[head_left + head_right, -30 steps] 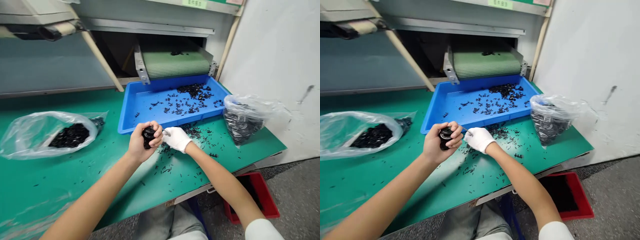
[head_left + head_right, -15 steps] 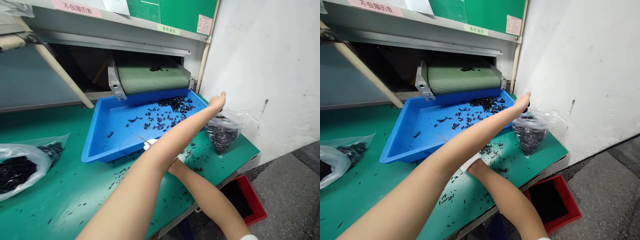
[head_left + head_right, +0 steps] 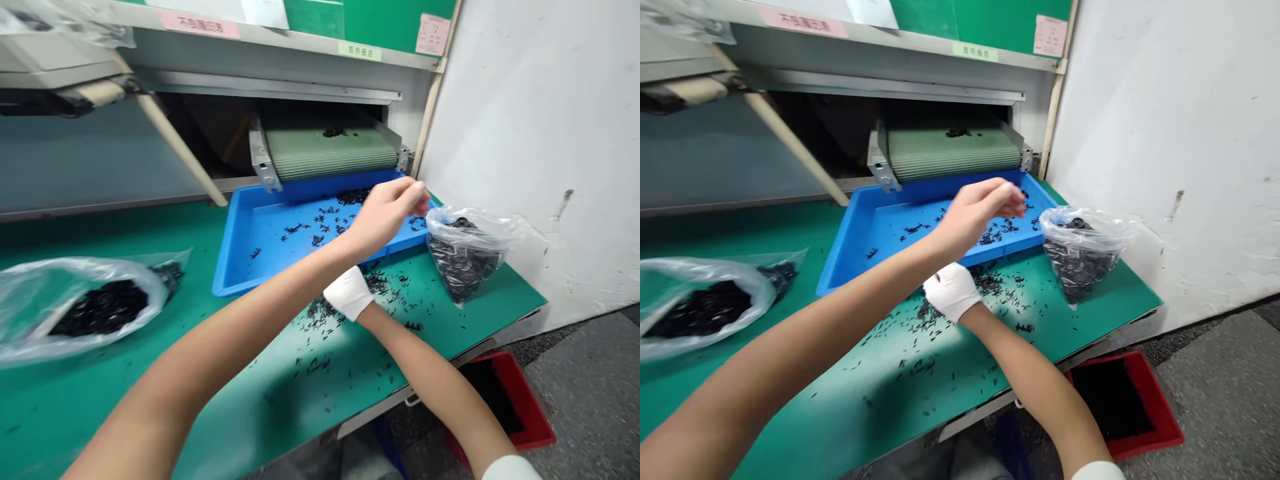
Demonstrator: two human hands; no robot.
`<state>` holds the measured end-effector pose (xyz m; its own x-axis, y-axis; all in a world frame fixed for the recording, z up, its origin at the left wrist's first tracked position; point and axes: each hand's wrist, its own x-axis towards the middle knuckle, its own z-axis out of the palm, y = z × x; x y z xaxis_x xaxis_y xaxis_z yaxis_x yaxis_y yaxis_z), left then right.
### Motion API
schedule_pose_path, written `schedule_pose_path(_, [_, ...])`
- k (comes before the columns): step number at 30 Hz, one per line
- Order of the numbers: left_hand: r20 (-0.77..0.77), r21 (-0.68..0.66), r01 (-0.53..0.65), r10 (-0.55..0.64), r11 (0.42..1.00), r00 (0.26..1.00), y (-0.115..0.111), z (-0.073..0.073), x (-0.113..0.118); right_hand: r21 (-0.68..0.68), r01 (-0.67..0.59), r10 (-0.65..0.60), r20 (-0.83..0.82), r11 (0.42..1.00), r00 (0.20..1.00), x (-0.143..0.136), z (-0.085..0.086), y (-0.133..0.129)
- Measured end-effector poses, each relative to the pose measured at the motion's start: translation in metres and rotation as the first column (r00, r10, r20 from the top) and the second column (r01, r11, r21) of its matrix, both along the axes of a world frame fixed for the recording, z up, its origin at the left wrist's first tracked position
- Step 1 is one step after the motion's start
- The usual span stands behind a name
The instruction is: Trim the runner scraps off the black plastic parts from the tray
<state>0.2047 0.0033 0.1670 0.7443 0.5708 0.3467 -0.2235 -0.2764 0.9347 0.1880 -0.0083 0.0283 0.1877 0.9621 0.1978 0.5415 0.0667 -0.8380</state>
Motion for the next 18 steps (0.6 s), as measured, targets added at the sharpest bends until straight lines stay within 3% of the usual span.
schedule_pose_path(2, [0.048, 0.024, -0.178, 0.177, 0.984, 0.983, -0.012, -0.014, -0.074, 0.044, 0.053, -0.052, -0.029, 0.998, 0.998, 0.001, 0.000, -0.004])
schedule_pose_path(4, [-0.008, 0.067, -0.395, 0.397, 0.916, 0.918, -0.026, -0.041, -0.151, 0.058, 0.071, -0.067, -0.065, 0.996, 0.996, 0.000, -0.001, -0.007])
schedule_pose_path(7, [-0.255, 0.133, -0.682, 0.689, 0.720, 0.678, -0.046, -0.094, -0.256, 0.090, 0.119, -0.108, -0.113, 0.989, 0.988, -0.001, -0.006, -0.010])
schedule_pose_path(10, [-0.414, 0.264, -0.807, 0.818, 0.528, 0.399, -0.053, -0.140, -0.337, 0.136, 0.144, -0.132, -0.096, 0.980, 0.987, -0.006, -0.013, -0.012])
schedule_pose_path(12, [-0.463, 0.354, -0.823, 0.848, 0.445, 0.259, -0.051, -0.160, -0.372, 0.175, 0.139, -0.138, -0.018, 0.975, 0.990, -0.011, -0.019, -0.015])
schedule_pose_path(14, [-0.461, 0.373, -0.848, 0.869, 0.376, 0.182, -0.048, -0.171, -0.392, 0.232, 0.110, -0.135, 0.095, 0.967, 0.986, -0.018, -0.024, -0.019])
schedule_pose_path(18, [-0.431, 0.331, -0.891, 0.890, 0.311, 0.151, -0.046, -0.177, -0.401, 0.330, 0.005, -0.116, 0.317, 0.944, 0.941, -0.028, -0.027, -0.029])
